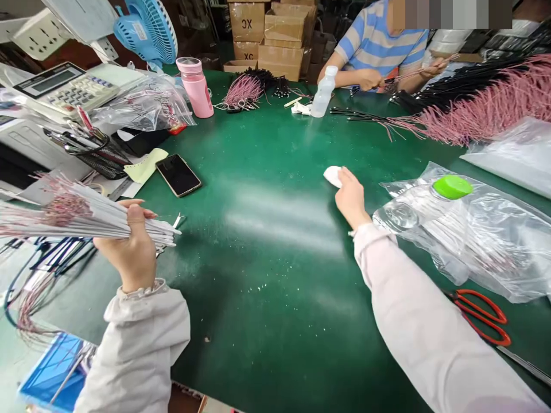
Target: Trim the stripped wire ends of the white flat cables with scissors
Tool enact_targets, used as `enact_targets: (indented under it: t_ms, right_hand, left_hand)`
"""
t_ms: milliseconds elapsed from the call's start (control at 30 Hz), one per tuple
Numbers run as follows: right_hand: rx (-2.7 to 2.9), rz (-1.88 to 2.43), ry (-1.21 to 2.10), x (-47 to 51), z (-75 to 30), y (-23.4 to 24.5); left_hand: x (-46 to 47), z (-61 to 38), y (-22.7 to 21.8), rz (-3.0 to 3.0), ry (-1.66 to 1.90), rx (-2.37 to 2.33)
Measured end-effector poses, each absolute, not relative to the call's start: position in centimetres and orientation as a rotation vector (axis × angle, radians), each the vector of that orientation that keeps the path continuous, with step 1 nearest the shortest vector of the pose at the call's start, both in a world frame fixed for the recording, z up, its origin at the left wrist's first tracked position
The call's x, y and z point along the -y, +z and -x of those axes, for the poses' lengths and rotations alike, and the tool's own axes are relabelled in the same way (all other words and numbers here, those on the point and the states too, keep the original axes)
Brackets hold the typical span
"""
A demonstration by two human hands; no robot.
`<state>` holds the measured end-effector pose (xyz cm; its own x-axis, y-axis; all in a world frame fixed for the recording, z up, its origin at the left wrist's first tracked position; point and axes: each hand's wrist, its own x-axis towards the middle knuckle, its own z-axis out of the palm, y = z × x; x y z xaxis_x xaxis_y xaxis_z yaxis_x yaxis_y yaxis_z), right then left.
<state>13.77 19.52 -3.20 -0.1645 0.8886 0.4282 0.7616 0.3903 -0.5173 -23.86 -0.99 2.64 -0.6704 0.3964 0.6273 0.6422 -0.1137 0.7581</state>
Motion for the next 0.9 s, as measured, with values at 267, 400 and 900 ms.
enact_targets:
  t_ms: [267,400,900]
  right_hand:
    - [2.353,1.095,0.442,-24.5,-2.7,-4.1]
    - [2.622,0.508,0.622,-18.3,4.9,-4.1]
    - [2.448,0.543,0.778,-7.6,-9.1,1.4]
  left_hand:
    - [0.2,23.8,2.2,1.209,-1.913,1.876]
    - [0.2,23.7,2.0,1.243,-1.928,1.864]
    - [0.1,24.2,1.2,1.263,-1.936,1.895]
